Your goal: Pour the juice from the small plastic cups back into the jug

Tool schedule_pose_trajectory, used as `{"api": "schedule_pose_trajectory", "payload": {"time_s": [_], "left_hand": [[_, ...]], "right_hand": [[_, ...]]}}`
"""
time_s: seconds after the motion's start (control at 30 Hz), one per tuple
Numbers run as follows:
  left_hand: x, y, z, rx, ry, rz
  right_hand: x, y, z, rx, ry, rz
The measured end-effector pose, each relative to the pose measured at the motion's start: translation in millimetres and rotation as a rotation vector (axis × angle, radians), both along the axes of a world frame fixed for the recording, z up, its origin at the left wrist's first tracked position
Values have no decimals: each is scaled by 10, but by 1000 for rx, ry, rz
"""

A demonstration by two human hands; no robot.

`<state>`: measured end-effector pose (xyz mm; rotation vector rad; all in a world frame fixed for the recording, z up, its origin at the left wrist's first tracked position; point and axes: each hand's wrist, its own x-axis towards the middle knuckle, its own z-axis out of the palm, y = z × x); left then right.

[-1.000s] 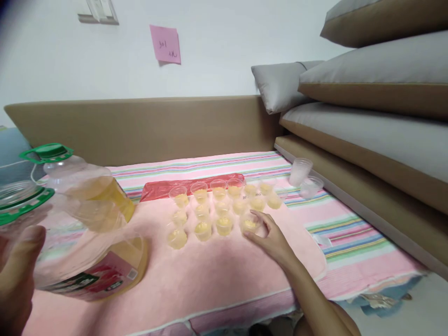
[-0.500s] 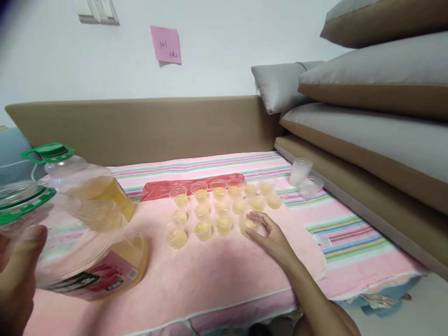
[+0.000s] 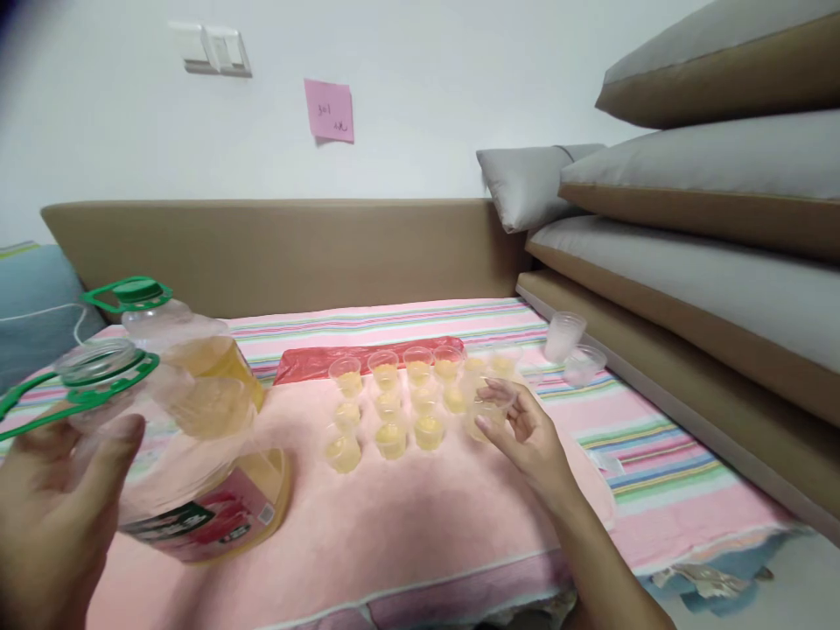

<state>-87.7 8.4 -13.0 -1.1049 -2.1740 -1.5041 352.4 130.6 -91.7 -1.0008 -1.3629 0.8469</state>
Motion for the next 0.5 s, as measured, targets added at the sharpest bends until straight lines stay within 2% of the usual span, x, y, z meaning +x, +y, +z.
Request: {"api": "schedule_pose_trajectory", "payload": {"time_s": [0.1, 0.23, 0.5], "left_hand": [[172, -50, 124, -54, -51, -69], [210, -104, 92, 32, -70, -167], [249, -251, 55, 90, -78, -329]], "right_hand": [[-310, -20, 352, 89, -5, 83], [-817, -27, 775, 155, 4, 231], [-1803, 24, 1301, 228, -62, 472]]}}
